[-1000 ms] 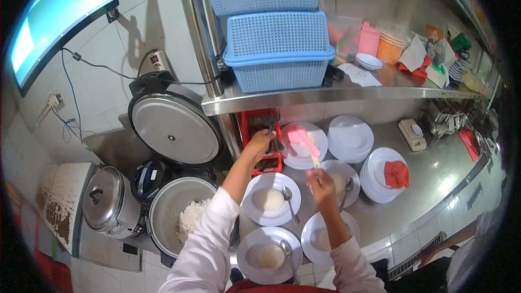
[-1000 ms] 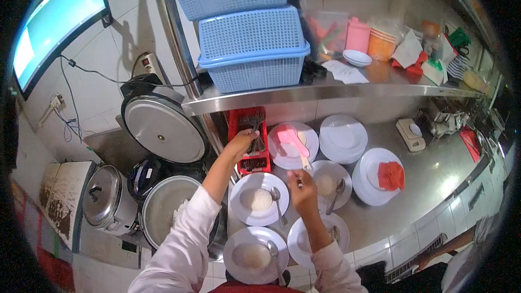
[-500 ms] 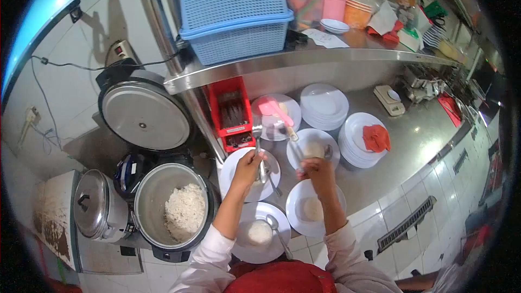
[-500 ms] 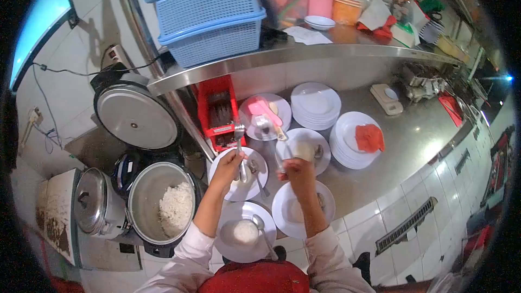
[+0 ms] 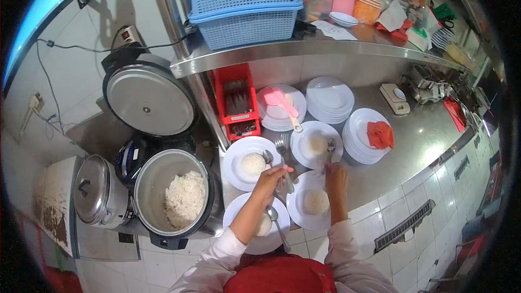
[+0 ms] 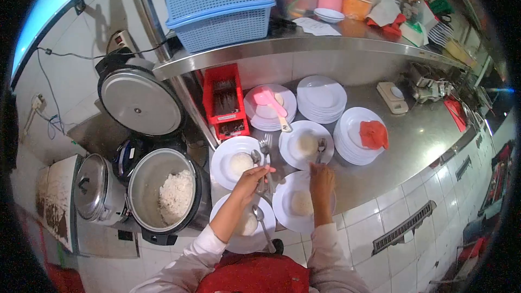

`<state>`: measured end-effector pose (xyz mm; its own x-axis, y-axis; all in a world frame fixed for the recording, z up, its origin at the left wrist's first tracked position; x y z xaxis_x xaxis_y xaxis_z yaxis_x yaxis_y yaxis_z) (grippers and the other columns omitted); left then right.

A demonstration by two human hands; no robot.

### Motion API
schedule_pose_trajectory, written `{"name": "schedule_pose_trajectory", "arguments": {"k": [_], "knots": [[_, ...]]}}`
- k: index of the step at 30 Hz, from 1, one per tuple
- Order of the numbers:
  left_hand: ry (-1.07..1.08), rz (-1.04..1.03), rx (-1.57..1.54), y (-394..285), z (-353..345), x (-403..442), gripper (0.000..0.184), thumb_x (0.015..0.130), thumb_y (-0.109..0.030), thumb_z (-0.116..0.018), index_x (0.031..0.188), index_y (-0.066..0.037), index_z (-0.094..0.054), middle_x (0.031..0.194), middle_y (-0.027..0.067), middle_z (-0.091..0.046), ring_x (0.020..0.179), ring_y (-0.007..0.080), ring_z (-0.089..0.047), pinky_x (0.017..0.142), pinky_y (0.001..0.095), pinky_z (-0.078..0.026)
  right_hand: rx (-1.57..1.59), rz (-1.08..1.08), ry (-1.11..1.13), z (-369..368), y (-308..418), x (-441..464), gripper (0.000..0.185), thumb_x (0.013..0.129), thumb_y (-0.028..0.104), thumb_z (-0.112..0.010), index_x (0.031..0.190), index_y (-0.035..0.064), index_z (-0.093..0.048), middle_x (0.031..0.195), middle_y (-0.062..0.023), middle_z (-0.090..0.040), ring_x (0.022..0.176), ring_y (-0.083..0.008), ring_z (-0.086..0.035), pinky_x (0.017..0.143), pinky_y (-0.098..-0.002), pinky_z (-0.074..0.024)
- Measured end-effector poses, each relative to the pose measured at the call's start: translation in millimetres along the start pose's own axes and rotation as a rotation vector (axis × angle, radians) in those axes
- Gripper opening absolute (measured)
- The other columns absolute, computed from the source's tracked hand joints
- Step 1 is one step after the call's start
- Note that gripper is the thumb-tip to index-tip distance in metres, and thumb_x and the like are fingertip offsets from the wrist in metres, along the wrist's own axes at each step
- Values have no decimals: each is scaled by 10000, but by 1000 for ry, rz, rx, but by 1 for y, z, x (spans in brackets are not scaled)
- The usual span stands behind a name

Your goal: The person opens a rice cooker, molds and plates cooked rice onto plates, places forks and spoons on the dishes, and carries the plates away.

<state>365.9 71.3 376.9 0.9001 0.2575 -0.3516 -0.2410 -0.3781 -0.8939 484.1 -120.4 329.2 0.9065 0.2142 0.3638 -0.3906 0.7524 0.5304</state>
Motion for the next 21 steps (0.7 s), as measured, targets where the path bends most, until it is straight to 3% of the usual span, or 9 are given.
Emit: {"name": "schedule_pose_trajectory", "arguments": {"k": [1,2,4,8,10,14,18,20,21], "knots": [[-5,18,-28,4,0,1,277,877,-305,-586,943,-50,-674,717,-43,-539,625,45,-445,559,177,-360,226,28,14,1,19,-3,188,819,149,-617,743,-20,-648,613,-81,-617,572,-156,-609,492,-299,-453],[-8,39,-56,9,1,2,294,867,-311,-600,941,-37,-676,710,-26,-535,615,57,-441,554,185,-351,231,34,26,9,45,-9,188,819,149,-617,743,-20,-648,613,-81,-617,572,-156,-609,492,-299,-453],[-32,15,-102,16,4,5,284,870,-292,-599,949,-30,-673,736,-16,-565,616,62,-446,549,188,-359,811,-273,703,12,91,-26,190,787,166,-668,774,-24,-656,606,-55,-606,531,-121,-569,482,-268,-438],[-61,-36,-123,18,27,4,273,874,-270,-592,966,-25,-668,750,-16,-572,638,66,-463,528,200,-388,951,-222,697,-16,98,-31,192,760,157,-698,802,-27,-660,609,-37,-600,504,-94,-534,462,-242,-422],[-240,-34,-121,21,43,1,267,880,-276,-581,968,-40,-670,752,-27,-558,639,63,-465,524,198,-395,938,-265,489,-29,92,-30,177,755,131,-693,788,-39,-656,606,-45,-603,476,-93,-524,451,-233,-420],[-316,-28,-134,22,64,-23,269,904,-298,-535,1001,-87,-671,713,-63,-470,641,44,-440,543,185,-370,722,-235,565,-59,85,-28,188,752,142,-677,755,-47,-671,609,-84,-629,500,-128,-578,449,-254,-455],[-282,20,-273,25,64,-34,276,952,-209,-416,1063,-91,-640,710,-67,-439,616,37,-419,525,180,-375,597,-221,746,-72,86,-29,209,754,172,-681,700,-30,-669,601,-84,-632,539,-138,-604,469,-261,-457],[-230,41,-298,17,56,-44,300,961,-197,-382,1127,-98,-612,757,-63,-444,668,44,-430,576,183,-390,-14,240,231,-43,101,-31,282,771,228,-678,631,-15,-654,567,-66,-612,569,-140,-611,497,-261,-457],[-190,54,-356,12,49,-49,311,965,-202,-371,1153,-99,-597,775,-58,-454,691,50,-437,599,190,-398,-14,203,255,-30,109,-33,321,798,286,-664,681,-13,-652,564,-49,-593,579,-128,-591,519,-254,-456]]}}
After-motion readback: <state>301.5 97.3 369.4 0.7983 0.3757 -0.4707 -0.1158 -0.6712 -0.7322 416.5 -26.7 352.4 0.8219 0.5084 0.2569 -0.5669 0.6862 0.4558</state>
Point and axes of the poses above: each hand's wrist, its own x-axis towards the middle knuckle, its own z-axis out of the back of the hand, y = z × x, the point moved 2 cm from there along x, towards the middle knuckle
